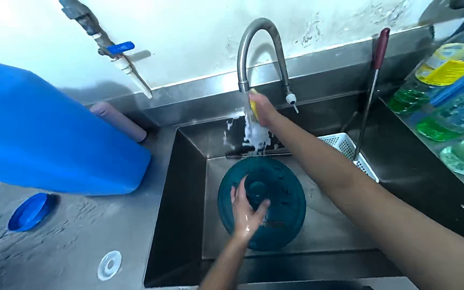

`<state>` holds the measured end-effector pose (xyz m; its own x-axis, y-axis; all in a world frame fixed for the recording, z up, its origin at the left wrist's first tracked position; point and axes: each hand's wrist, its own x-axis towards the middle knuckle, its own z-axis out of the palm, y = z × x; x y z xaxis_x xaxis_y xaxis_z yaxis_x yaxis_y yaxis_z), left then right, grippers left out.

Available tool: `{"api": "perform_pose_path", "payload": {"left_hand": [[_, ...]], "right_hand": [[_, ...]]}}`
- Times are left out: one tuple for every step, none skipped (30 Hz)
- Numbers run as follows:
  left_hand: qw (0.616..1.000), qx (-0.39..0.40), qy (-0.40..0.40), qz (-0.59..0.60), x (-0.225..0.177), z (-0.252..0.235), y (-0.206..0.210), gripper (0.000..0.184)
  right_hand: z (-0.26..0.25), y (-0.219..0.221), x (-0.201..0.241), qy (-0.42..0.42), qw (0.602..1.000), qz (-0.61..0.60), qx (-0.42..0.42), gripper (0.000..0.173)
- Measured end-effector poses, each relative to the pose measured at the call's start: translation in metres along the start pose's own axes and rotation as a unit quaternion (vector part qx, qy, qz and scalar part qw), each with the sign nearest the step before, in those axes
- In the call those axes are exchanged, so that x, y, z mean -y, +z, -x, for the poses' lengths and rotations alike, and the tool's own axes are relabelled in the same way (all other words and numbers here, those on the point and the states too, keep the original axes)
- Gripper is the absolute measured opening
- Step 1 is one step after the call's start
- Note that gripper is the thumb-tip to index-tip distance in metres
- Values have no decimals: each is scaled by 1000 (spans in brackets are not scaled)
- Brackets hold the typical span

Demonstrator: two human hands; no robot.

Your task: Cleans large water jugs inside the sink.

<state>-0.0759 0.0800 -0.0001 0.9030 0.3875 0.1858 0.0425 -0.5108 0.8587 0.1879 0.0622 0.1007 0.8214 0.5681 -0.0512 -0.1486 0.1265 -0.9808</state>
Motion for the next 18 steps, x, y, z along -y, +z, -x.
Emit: {"api": "perform_pose_path", "payload": {"left_hand": [[998, -52, 24, -40, 2, -3, 14, 84], [995, -68, 42, -61, 2, -12, 21, 79], [994, -64, 52, -67, 2, -21, 25, 78], [994, -54, 63, -70, 4, -33, 28, 77], [993, -43, 74, -77, 6, -46, 30, 78], [993, -25, 79, -82, 7, -62, 32, 77], [993, -6, 77, -85, 6, -77, 36, 76], [993, 13, 68, -91, 5, -91, 40, 76], [993, 28, 57, -98, 5, -105, 44, 77], [993, 38, 49, -102, 5, -118, 47, 79], [992, 41, 45, -107, 6, -129, 49, 79], [992, 40, 48, -110, 7, -137, 51, 76], [992, 34, 55, -111, 9, -143, 53, 70], [991, 38, 58, -112, 11, -146, 52, 69], [991, 43, 62, -112, 13, -151, 50, 71], [991, 52, 63, -108, 15, -155, 45, 78], [991, 63, 55, -105, 14, -157, 40, 83], [991, 79, 33, -107, 11, -160, 34, 87]], "right_hand": [[-4, -2, 13, -11, 999, -53, 4, 44], [-11, -4, 26, -37, 995, -93, 25, 49], [-15, -9, 40, -59, 987, -123, 88, 53], [-15, -15, 53, -70, 978, -115, 159, 52], [-11, -17, 65, -77, 975, -84, 192, 42], [-2, -16, 75, -78, 978, -42, 189, 30], [8, -18, 80, -83, 981, 2, 174, 25], [19, -24, 78, -93, 983, 49, 154, 22], [29, -31, 70, -115, 978, 114, 127, 19], [38, -36, 56, -146, 962, 210, 99, 23], [45, -39, 36, -173, 928, 322, 76, 29], [50, -41, 8, -197, 884, 418, 69, 34], [55, -42, -20, -211, 842, 491, 72, 40], [62, -43, -32, -208, 815, 535, 82, 44], [70, -46, -29, -201, 809, 544, 95, 45], [80, -51, -17, -195, 821, 526, 106, 43], [94, -61, 1, -181, 836, 505, 115, 42], [108, -77, 18, -173, 845, 490, 121, 42]]}}
